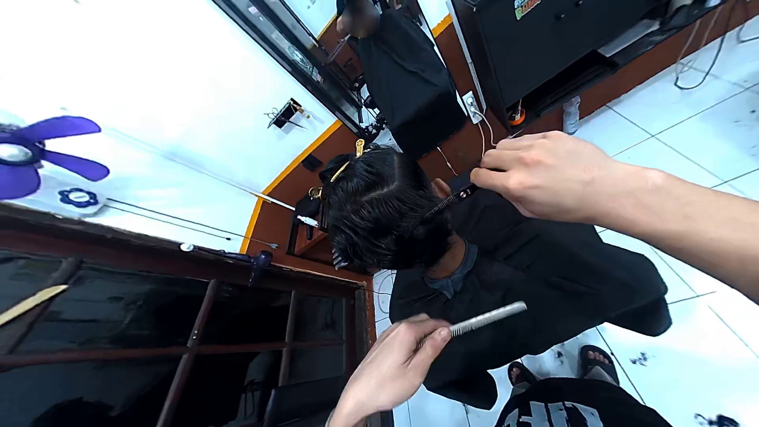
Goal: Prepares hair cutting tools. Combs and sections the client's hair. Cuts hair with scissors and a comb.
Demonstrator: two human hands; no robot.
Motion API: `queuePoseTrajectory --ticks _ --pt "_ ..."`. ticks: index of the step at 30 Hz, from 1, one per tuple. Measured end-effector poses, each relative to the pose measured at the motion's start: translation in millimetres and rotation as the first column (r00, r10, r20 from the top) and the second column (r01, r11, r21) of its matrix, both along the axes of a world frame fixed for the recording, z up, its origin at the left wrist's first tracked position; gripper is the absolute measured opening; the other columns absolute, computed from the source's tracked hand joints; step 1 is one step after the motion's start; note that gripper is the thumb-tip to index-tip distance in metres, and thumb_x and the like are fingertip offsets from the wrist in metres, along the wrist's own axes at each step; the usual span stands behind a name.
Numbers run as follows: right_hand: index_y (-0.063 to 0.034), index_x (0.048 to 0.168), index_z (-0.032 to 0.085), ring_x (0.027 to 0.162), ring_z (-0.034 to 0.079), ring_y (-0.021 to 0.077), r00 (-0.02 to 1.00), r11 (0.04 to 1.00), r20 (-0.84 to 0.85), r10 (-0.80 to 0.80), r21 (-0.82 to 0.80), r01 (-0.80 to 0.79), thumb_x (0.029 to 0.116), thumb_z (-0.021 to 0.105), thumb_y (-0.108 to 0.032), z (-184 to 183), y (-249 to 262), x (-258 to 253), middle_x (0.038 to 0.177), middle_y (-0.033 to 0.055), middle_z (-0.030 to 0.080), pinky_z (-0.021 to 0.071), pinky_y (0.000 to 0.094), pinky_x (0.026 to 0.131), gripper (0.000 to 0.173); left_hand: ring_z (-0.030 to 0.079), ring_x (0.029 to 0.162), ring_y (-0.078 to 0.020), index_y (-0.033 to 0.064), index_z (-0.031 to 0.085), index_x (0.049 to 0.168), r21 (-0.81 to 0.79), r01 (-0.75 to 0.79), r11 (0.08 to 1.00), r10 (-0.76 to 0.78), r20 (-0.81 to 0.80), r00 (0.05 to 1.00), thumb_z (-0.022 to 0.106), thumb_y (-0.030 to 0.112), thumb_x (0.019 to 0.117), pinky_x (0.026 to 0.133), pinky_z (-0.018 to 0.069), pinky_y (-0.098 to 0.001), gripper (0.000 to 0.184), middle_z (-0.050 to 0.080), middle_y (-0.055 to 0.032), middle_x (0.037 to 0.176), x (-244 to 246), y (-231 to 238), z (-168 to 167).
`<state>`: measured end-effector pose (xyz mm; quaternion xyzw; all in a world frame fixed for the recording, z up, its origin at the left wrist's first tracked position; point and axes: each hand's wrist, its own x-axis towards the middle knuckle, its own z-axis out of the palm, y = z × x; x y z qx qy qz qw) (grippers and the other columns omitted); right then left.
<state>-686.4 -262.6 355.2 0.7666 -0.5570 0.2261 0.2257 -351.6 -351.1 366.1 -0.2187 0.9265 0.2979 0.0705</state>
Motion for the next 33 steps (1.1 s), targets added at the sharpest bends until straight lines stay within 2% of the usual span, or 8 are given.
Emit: queuePoseTrajectory --ticks 3,6,9,11,14,21,27,33 --pt "-0.0018 0.114 0.068 0.096 0.068 0.0388 0.99 0.992 0.132 -0.049 0.121 0.033 0.0872 0.065 0.001 -9.2 14.2 -8.3 0.104 0.0181 0.066 0.0557 0.0519 0.076 0.027 0.049 0.062 0.0061 0.014 0.073 0.107 -0.032 -0.028 0.999 0.022 -0.154 0.988 0.038 0.045 0.1096 0.056 0.0421 -0.0142 0.047 0.059 0.0111 0.076 8.2 0.7 33.6" --pt "-0.0074 0.117 0.066 0.108 0.064 0.0403 0.994 0.983 0.097 -0.045 0.179 0.027 0.0693 0.086 -0.021 -16.5 5.9 -7.7 0.112 0.0179 0.065 0.0392 0.061 0.111 0.054 0.045 0.058 0.0087 0.0159 0.069 0.108 -0.12 -0.046 0.992 0.003 -0.334 0.943 0.045 0.043 0.109 0.053 0.0383 -0.0101 0.036 0.053 0.0151 0.072 8.5 -5.3 83.9" --pt "-0.0083 0.114 0.067 0.111 0.062 0.0406 0.998 0.986 0.063 -0.008 0.166 -0.003 0.0642 0.088 -0.009 -14.8 -5.4 1.5 0.114 0.0175 0.063 0.0281 0.0634 0.119 0.054 0.051 0.06 0.0069 0.0164 0.064 0.104 -0.365 -0.161 0.917 -0.058 -0.522 0.851 0.05 0.028 0.1088 0.054 0.0443 -0.0119 0.019 0.057 0.0161 0.075 -3.6 -12.5 114.4" --pt "-0.0051 0.112 0.068 0.109 0.063 0.0414 0.999 0.989 0.05 -0.003 0.151 -0.005 0.0776 0.075 0.005 -13.3 -4.1 8.1 0.112 0.019 0.064 0.0324 0.0621 0.117 0.037 0.054 0.065 0.0061 0.0009 0.063 0.1 -0.578 -0.253 0.776 -0.152 -0.56 0.814 0.052 0.019 0.1065 0.059 0.0474 -0.0119 0.022 0.059 0.0064 0.078 -18.9 -21.6 118.5" --pt "0.0002 0.099 0.067 0.09 0.066 0.037 0.998 0.991 0.059 -0.009 0.136 0.001 0.0933 0.055 0.011 -17.4 6.3 6.9 0.095 0.018 0.064 0.0527 0.0515 0.086 0.017 0.057 0.07 0.0041 -0.0056 0.068 0.098 -0.73 -0.276 0.625 -0.141 -0.453 0.88 0.053 0.022 0.1057 0.065 0.0481 -0.0125 0.032 0.064 -0.0055 0.081 -35.5 -34.4 106.1" --pt "-0.0038 0.125 0.064 0.1 0.066 0.0317 0.825 1.0 0.565 0.026 -0.02 -0.017 0.0856 0.072 -0.017 -60.6 36.5 -20.7 0.114 0.0161 0.063 0.0563 0.0484 0.082 0.042 0.059 0.071 -0.0023 0.0009 0.074 0.096 -0.737 -0.17 0.654 -0.126 -0.327 0.936 0.055 0.026 0.1043 0.065 0.0473 -0.0154 0.032 0.065 -0.0056 0.078 -38.5 -34.8 59.2" --pt "-0.0059 0.113 0.066 0.083 0.069 0.0022 0.35 0.999 0.937 0.017 -0.027 0.024 0.0885 0.073 -0.009 -67.3 43.2 -8.1 0.101 0.0017 0.07 0.0585 0.0189 0.076 0.026 0.063 0.06 -0.0229 -0.0035 0.074 0.096 -0.884 -0.087 0.46 -0.205 -0.201 0.958 0.056 0.018 0.101 0.05 0.0504 -0.0337 0.028 0.067 -0.0157 0.081 -36.8 -11.6 16.5" --pt "-0.008 0.11 0.066 0.081 0.068 0.0 0.294 0.998 0.955 0.032 -0.048 0.048 0.0868 0.073 -0.011 -76.6 54.9 1.4 0.099 -0.0013 0.07 0.0581 0.017 0.072 0.024 0.068 0.059 -0.0277 0.0013 0.075 0.094 -0.873 0.047 0.486 -0.188 -0.052 0.981 0.057 0.019 0.0988 0.045 0.0523 -0.0418 0.027 0.07 -0.0132 0.082 -30.3 -2.4 -33.0"
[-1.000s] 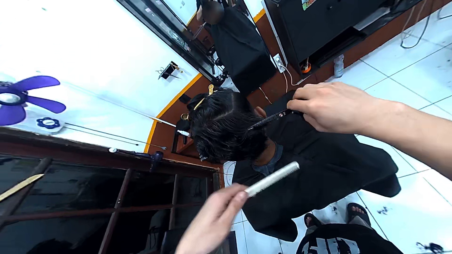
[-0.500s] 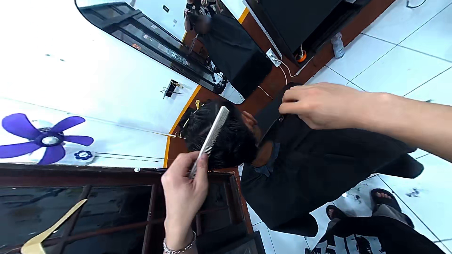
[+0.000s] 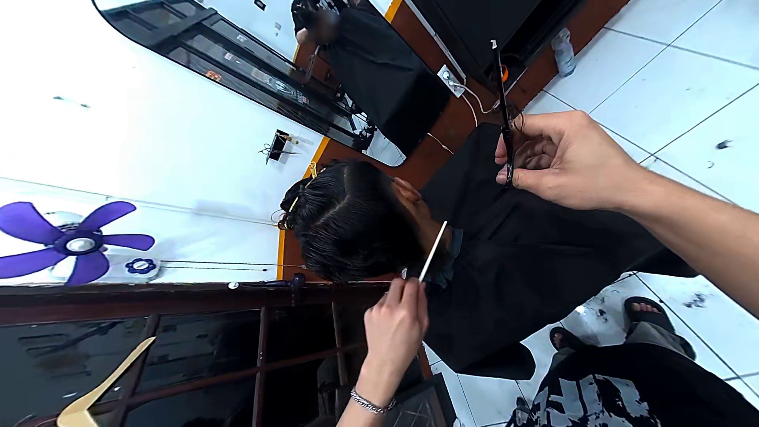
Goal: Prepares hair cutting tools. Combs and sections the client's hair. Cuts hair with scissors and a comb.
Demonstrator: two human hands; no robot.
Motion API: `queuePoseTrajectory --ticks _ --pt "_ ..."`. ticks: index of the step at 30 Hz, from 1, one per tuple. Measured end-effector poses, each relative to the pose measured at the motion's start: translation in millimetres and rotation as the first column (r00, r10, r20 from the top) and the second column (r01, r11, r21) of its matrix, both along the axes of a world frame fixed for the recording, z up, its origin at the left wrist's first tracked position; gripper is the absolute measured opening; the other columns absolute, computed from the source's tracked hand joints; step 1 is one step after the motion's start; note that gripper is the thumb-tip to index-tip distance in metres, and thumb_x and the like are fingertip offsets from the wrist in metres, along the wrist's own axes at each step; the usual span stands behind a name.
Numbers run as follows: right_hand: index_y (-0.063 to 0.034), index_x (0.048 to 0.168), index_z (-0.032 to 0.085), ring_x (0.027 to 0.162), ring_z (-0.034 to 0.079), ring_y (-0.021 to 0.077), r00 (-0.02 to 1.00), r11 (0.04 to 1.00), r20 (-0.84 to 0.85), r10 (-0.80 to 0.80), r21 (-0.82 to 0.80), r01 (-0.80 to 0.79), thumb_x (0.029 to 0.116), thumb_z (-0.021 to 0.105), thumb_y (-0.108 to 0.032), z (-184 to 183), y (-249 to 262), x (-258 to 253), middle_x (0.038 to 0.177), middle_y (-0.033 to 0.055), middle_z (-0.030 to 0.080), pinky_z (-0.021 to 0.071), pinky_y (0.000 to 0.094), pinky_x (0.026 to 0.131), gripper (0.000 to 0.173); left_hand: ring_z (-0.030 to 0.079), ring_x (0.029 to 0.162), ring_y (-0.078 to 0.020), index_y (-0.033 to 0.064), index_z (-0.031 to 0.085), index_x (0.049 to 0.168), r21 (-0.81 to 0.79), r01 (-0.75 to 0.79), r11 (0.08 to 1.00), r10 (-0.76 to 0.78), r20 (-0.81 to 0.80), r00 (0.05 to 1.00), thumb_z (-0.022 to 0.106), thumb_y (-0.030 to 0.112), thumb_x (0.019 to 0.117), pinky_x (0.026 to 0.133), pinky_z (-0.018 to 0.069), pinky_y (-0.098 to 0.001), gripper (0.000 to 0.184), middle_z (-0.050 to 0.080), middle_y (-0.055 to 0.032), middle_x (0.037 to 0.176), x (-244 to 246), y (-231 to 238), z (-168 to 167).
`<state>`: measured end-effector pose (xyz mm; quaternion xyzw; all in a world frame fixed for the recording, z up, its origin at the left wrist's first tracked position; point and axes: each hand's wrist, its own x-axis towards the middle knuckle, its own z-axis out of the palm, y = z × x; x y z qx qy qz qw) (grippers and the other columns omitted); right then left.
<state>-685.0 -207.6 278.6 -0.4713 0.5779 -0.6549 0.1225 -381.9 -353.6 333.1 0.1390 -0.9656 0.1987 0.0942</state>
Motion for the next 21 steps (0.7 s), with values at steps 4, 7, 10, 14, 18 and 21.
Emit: queuePoseTrajectory --ticks 4,7,10,14,18,21 --pt "-0.0021 0.119 0.057 0.096 0.066 0.0034 0.977 0.972 0.212 -0.02 -0.224 0.068 0.0928 0.068 -0.016 -11.3 20.6 -5.3 0.106 -0.001 0.064 0.0586 0.0216 0.085 0.032 0.066 0.067 -0.0167 -0.0001 0.074 0.092 0.091 0.061 0.994 -0.044 -0.181 0.982 0.056 0.021 0.1017 0.059 0.0547 -0.0298 0.029 0.07 -0.0121 0.081 9.2 15.6 29.0" --pt "-0.0109 0.11 0.054 0.097 0.071 0.0105 0.843 0.942 0.539 -0.006 -0.28 0.186 0.0946 0.063 -0.005 -19.6 37.6 -10.5 0.102 -0.0032 0.067 0.0622 0.0292 0.087 0.019 0.063 0.071 -0.0155 -0.0081 0.071 0.091 -0.05 0.045 0.998 -0.06 -0.368 0.928 0.058 0.015 0.1025 0.067 0.0517 -0.0225 0.029 0.065 -0.0174 0.077 6.6 1.9 59.1" --pt "-0.012 0.103 0.056 0.091 0.073 0.0126 0.793 0.933 0.606 -0.065 -0.245 0.263 0.0886 0.066 0.005 -34.7 44.5 -9.0 0.099 -0.0023 0.068 0.0653 0.0313 0.08 0.025 0.065 0.069 -0.0215 -0.0079 0.073 0.093 -0.037 -0.01 0.999 -0.002 -0.308 0.951 0.059 0.014 0.1014 0.064 0.0531 -0.0285 0.027 0.067 -0.0191 0.079 0.0 -8.6 42.6" --pt "-0.0126 0.105 0.056 0.092 0.074 0.0122 0.783 0.937 0.615 -0.094 -0.212 0.279 0.0869 0.07 0.004 -50.8 53.3 -3.9 0.1 -0.0029 0.069 0.0656 0.0309 0.08 0.028 0.065 0.064 -0.0205 -0.0035 0.075 0.094 0.045 -0.017 0.999 0.026 -0.204 0.979 0.058 0.017 0.1006 0.057 0.0535 -0.0313 0.027 0.069 -0.0154 0.079 -2.3 -3.4 4.1" --pt "-0.0101 0.111 0.058 0.093 0.072 0.015 0.849 0.945 0.524 -0.065 -0.24 0.221 0.0873 0.074 -0.007 -61.4 68.6 16.3 0.106 0.0004 0.069 0.0639 0.0343 0.082 0.029 0.063 0.065 -0.0117 -0.0008 0.076 0.091 0.186 0.109 0.977 -0.069 -0.212 0.975 0.058 0.019 0.1 0.058 0.0507 -0.0213 0.028 0.068 -0.0108 0.078 -26.0 26.4 -15.5" --pt "-0.0045 0.108 0.064 0.085 0.072 0.0126 0.921 0.932 0.374 0.107 -0.36 0.037 0.0866 0.076 -0.014 -44.3 88.5 60.1 0.111 0.0051 0.071 0.0637 0.0292 0.07 0.026 0.061 0.066 -0.0069 -0.0018 0.075 0.09 0.262 0.264 0.928 -0.157 -0.368 0.917 0.06 0.016 0.0985 0.06 0.0481 -0.0159 0.025 0.067 -0.0094 0.076 -83.0 66.2 -26.4"
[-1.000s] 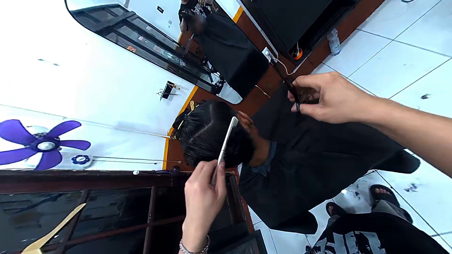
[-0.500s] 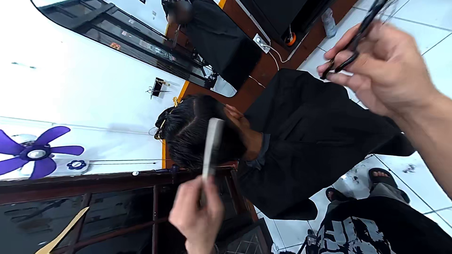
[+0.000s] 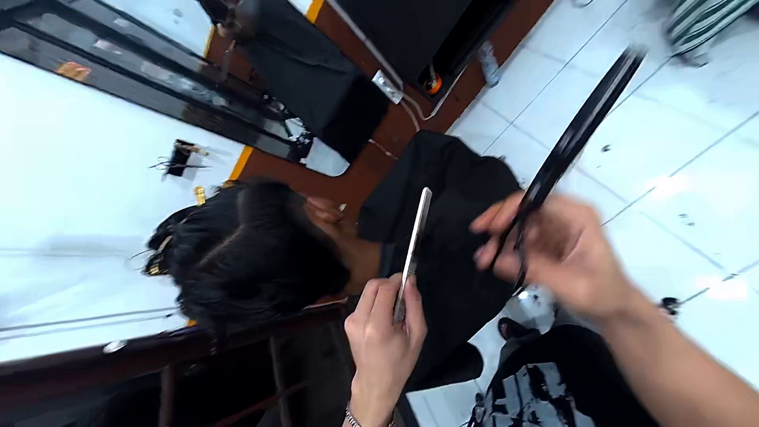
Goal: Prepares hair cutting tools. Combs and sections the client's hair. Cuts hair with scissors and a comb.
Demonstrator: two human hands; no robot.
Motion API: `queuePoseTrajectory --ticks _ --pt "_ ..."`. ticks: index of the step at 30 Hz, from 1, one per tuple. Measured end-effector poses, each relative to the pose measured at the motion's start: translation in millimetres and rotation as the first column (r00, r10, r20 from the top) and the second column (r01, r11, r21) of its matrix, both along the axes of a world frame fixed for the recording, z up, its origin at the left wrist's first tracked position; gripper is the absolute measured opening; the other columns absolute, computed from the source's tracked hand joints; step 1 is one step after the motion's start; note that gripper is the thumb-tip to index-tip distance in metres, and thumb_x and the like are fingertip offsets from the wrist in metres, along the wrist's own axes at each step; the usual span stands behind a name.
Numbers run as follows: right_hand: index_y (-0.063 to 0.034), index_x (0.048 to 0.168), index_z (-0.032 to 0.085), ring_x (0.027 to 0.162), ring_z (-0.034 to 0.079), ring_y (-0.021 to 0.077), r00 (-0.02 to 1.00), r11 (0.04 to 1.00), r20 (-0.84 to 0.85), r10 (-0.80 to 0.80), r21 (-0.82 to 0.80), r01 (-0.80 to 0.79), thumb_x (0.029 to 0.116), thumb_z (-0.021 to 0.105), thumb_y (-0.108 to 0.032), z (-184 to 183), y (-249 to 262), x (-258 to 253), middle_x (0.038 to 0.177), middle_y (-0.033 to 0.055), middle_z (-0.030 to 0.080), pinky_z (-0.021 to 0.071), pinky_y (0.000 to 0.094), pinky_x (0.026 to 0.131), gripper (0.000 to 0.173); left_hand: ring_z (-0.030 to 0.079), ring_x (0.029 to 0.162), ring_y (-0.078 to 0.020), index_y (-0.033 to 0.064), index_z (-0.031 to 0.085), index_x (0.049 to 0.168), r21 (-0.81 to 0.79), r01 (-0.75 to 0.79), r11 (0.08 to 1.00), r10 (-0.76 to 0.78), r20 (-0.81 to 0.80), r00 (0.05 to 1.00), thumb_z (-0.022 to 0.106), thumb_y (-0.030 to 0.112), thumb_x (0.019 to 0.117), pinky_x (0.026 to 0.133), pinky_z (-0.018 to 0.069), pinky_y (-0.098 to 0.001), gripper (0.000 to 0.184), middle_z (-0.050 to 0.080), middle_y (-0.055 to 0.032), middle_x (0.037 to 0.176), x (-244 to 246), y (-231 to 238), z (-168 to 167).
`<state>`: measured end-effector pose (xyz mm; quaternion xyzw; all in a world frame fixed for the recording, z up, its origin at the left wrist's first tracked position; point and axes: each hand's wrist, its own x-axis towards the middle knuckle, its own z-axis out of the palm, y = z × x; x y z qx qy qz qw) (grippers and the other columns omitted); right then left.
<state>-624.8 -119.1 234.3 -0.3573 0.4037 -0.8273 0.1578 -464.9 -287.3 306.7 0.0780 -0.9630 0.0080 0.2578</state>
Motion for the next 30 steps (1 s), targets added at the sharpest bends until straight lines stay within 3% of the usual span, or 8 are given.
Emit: queuePoseTrajectory --ticks 3,8,13,17,19,23,26,30 --pt "0.0039 0.122 0.06 0.096 0.068 0.0045 0.984 0.983 -0.066 0.167 -0.066 -0.171 0.0965 0.068 -0.01 -1.9 7.2 18.5 0.123 0.0068 0.067 0.0587 0.0236 0.085 0.03 0.061 0.07 -0.0027 -0.0045 0.074 0.09 0.207 0.16 0.965 -0.136 -0.128 0.982 0.061 0.014 0.0979 0.065 0.05 -0.0122 0.024 0.067 -0.0092 0.077 -46.9 34.9 -11.3" --pt "-0.0003 0.142 0.051 0.086 0.069 0.0079 0.959 0.941 -0.037 -0.28 0.187 0.282 0.091 0.068 -0.009 -26.6 36.9 -2.0 0.109 0.0029 0.067 0.0626 0.0273 0.078 0.054 0.057 0.059 0.0045 -0.0039 0.073 0.09 0.403 0.214 0.89 -0.165 -0.154 0.974 0.06 0.015 0.0996 0.054 0.0503 -0.0099 0.025 0.064 -0.0029 0.075 -75.8 56.5 -21.3" --pt "-0.0055 0.144 0.055 0.078 0.067 0.0051 0.97 0.87 -0.087 -0.227 0.43 0.242 0.0908 0.063 -0.009 -25.3 46.8 8.0 0.109 0.0046 0.071 0.0589 0.0244 0.071 0.054 0.057 0.056 0.0035 -0.0056 0.072 0.089 0.484 0.277 0.83 -0.197 -0.211 0.958 0.059 0.011 0.0991 0.051 0.0518 -0.0116 0.023 0.064 -0.0025 0.075 -81.5 69.1 -13.4" --pt "0.0016 0.129 0.059 0.091 0.07 0.0064 0.904 0.826 -0.155 -0.398 0.368 0.426 0.0947 0.064 -0.014 -36.5 40.7 17.7 0.126 0.0091 0.067 0.0613 0.0257 0.08 0.038 0.062 0.063 -0.0012 -0.002 0.074 0.088 0.402 0.193 0.895 -0.138 -0.16 0.977 0.06 0.013 0.0971 0.058 0.0542 -0.0157 0.023 0.066 -0.0046 0.075 -85.1 63.0 -16.6" --pt "0.0033 0.12 0.066 0.093 0.071 0.0103 0.911 0.839 -0.204 -0.358 0.358 0.41 0.0913 0.061 -0.011 -35.5 36.8 22.3 0.116 0.0102 0.072 0.0611 0.0292 0.082 0.032 0.064 0.066 -0.0053 -0.0013 0.075 0.087 0.41 0.193 0.891 -0.148 -0.141 0.979 0.061 0.013 0.0948 0.061 0.0556 -0.0192 0.021 0.069 -0.0064 0.075 -79.2 68.5 -20.7" --pt "-0.0176 0.115 0.061 0.097 0.072 0.0098 0.941 0.909 0.24 -0.238 0.396 0.129 0.0926 0.067 -0.024 -68.4 48.2 -12.5 0.104 -0.0064 0.072 0.0615 0.03 0.084 0.024 0.064 0.069 -0.0039 -0.0041 0.074 0.089 0.365 0.24 0.899 -0.145 -0.269 0.952 0.064 0.009 0.0945 0.063 0.0564 -0.0164 0.017 0.069 -0.0078 0.08 -38.2 46.5 16.8" --pt "-0.0142 0.107 0.062 0.093 0.076 0.0173 0.848 0.954 0.485 -0.215 0.289 0.077 0.0911 0.062 -0.001 -90.2 69.0 -27.8 0.101 0.0011 0.076 0.0656 0.0356 0.08 0.021 0.064 0.078 0.0003 0.0005 0.071 0.094 0.134 -0.009 0.991 0.051 -0.32 0.946 0.062 0.017 0.1011 0.071 0.0554 -0.0139 0.02 0.069 -0.003 0.085 31.9 4.9 69.5" --pt "-0.0139 0.108 0.062 0.095 0.075 0.0171 0.837 0.94 0.483 -0.258 0.326 0.102 0.0909 0.054 -0.002 -92.8 71.6 -19.6 0.103 0.0022 0.075 0.0648 0.0355 0.08 0.023 0.065 0.069 -0.0073 -0.0058 0.073 0.095 -0.094 -0.299 0.95 0.266 -0.264 0.927 0.059 0.015 0.1014 0.065 0.0547 -0.0186 0.026 0.068 -0.0121 0.081 90.5 -70.6 96.2"
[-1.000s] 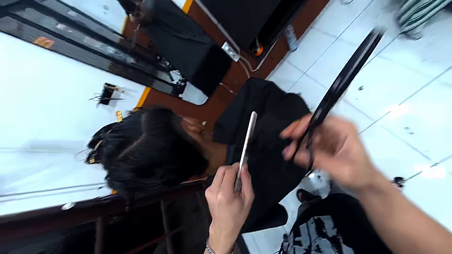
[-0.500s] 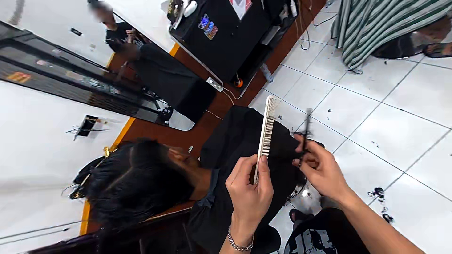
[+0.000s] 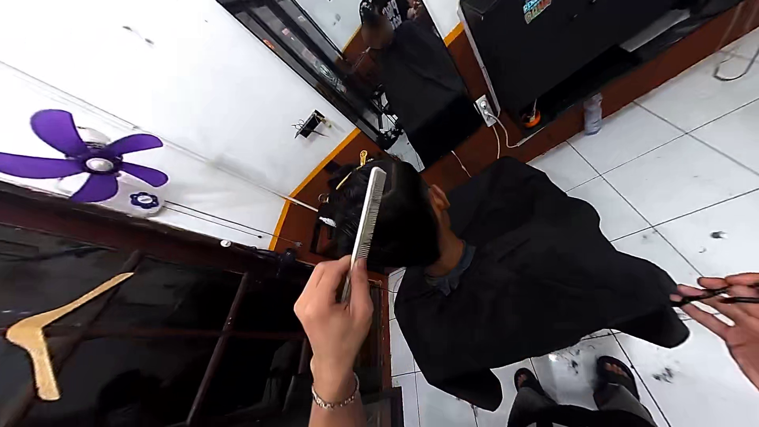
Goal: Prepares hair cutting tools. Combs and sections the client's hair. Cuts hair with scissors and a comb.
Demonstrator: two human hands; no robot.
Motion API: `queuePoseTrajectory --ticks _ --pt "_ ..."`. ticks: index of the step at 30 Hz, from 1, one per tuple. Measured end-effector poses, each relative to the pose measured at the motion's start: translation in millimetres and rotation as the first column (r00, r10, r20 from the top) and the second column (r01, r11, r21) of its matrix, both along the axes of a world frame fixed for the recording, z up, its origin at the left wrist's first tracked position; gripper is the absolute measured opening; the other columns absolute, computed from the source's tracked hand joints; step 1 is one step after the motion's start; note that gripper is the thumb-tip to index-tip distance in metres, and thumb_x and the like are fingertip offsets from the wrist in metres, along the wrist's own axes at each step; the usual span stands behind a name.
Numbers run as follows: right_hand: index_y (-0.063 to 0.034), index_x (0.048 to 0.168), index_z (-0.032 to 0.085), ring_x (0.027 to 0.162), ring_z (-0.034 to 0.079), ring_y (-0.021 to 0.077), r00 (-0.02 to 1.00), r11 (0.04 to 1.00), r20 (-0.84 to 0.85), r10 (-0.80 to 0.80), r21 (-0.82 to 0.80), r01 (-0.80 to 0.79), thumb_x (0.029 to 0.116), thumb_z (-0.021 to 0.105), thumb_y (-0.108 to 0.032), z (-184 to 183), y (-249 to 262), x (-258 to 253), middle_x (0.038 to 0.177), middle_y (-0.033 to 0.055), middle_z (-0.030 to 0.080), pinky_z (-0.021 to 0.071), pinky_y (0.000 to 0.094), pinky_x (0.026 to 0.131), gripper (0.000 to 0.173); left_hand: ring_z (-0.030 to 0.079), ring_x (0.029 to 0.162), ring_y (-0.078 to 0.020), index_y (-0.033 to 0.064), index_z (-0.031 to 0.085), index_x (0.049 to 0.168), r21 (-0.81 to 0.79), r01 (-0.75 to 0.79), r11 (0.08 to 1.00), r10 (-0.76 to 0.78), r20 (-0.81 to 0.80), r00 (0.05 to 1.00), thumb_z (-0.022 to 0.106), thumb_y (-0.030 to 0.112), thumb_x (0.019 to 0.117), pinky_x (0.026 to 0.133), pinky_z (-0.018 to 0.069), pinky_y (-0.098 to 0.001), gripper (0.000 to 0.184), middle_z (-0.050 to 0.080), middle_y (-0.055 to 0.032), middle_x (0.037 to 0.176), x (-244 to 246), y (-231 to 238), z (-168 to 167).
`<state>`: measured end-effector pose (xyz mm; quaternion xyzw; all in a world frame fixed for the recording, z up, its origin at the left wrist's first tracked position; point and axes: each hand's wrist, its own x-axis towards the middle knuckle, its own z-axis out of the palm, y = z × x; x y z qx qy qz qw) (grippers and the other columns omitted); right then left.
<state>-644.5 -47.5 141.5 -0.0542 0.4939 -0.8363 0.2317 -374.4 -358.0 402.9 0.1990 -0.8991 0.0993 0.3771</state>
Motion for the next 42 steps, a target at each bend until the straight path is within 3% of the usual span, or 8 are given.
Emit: queuePoseTrajectory --ticks 9,13,16,21,25,30,38,42 --pt "-0.0142 0.108 0.062 0.095 0.076 0.0207 0.985 0.981 -0.029 -0.169 -0.106 0.165 0.0931 0.052 -0.005 8.1 -50.7 84.2 0.103 0.0051 0.075 0.0652 0.0384 0.081 0.02 0.066 0.062 -0.0177 -0.0011 0.076 0.094 -0.03 0.22 0.975 -0.212 0.173 0.962 0.061 0.016 0.0984 0.054 0.0538 -0.028 0.023 0.07 -0.0131 0.081 10.1 -44.0 -63.9" --pt "-0.0191 0.11 0.063 0.099 0.074 0.0194 0.957 0.951 -0.003 -0.291 -0.105 0.289 0.0964 0.051 -0.014 3.9 -66.5 141.1 0.108 0.0033 0.075 0.0634 0.0377 0.085 0.019 0.069 0.06 -0.0253 0.0041 0.076 0.094 0.122 0.358 0.926 -0.376 0.401 0.836 0.058 0.021 0.1 0.048 0.0551 -0.0417 0.026 0.072 -0.0121 0.086 20.0 -69.0 -87.7" --pt "-0.0168 0.106 0.064 0.091 0.076 0.018 0.895 0.892 0.004 -0.445 -0.085 0.444 0.0929 0.051 0.0 8.5 -66.7 175.7 0.099 0.0018 0.076 0.0652 0.0377 0.08 0.025 0.067 0.068 -0.0137 0.0066 0.077 0.096 0.238 0.526 0.817 -0.575 0.253 0.778 0.059 0.023 0.1017 0.058 0.056 -0.0297 0.025 0.072 -0.0068 0.087 40.6 -84.5 -59.0" --pt "-0.0238 0.105 0.062 0.103 0.071 0.0164 0.829 0.823 0.17 -0.532 -0.123 0.554 0.1061 0.027 -0.021 11.6 -46.4 203.3 0.104 -0.0037 0.073 0.0579 0.0416 0.095 0.035 0.06 0.068 -0.0036 -0.0042 0.071 0.098 0.152 0.569 0.808 -0.572 -0.027 0.82 0.058 0.019 0.1029 0.062 0.0523 -0.0187 0.027 0.065 -0.0082 0.082 47.1 -143.3 19.3" --pt "-0.0213 0.106 0.065 0.098 0.073 0.0162 0.857 0.849 0.095 -0.506 -0.118 0.514 0.1029 0.043 -0.008 16.9 -50.0 202.3 0.103 -0.0028 0.073 0.0619 0.0403 0.09 0.026 0.056 0.072 -0.0025 -0.0029 0.071 0.098 0.179 0.595 0.783 -0.613 0.059 0.788 0.056 0.02 0.1041 0.065 0.0466 -0.0156 0.028 0.063 -0.0072 0.083 32.4 -163.0 1.4" --pt "-0.0207 0.108 0.064 0.099 0.073 0.02 0.853 0.837 0.086 -0.515 -0.162 0.522 0.1043 0.04 -0.01 19.7 -61.6 211.5 0.105 -0.0004 0.072 0.0615 0.0442 0.09 0.026 0.056 0.072 0.0001 -0.0034 0.073 0.091 0.204 0.691 0.694 -0.717 0.098 0.69 0.058 0.018 0.1029 0.066 0.045 -0.0111 0.029 0.065 -0.0077 0.08 35.9 -166.8 -16.5" --pt "-0.0177 0.107 0.062 0.091 0.074 0.0157 0.79 0.79 -0.033 -0.613 -0.056 0.611 0.0959 0.055 -0.003 70.9 -130.0 257.2 0.097 -0.0018 0.074 0.0648 0.0384 0.08 0.019 0.066 0.064 -0.0205 0.0001 0.077 0.095 0.022 0.753 0.658 -0.729 0.27 0.629 0.061 0.018 0.0998 0.053 0.0515 -0.0303 0.025 0.07 -0.0154 0.083 28.7 -173.9 -62.8" --pt "-0.012 0.112 0.06 0.091 0.074 0.0166 0.796 0.8 -0.09 -0.599 -0.101 0.591 0.0912 0.058 0.006 76.3 -158.7 271.0 0.099 0.001 0.073 0.065 0.0368 0.081 0.028 0.07 0.068 -0.0187 0.0001 0.074 0.1 0.324 0.733 0.598 -0.796 0.353 0.493 0.055 0.022 0.1031 0.061 0.0589 -0.035 0.029 0.073 -0.0112 0.086 20.6 -184.2 -95.0"
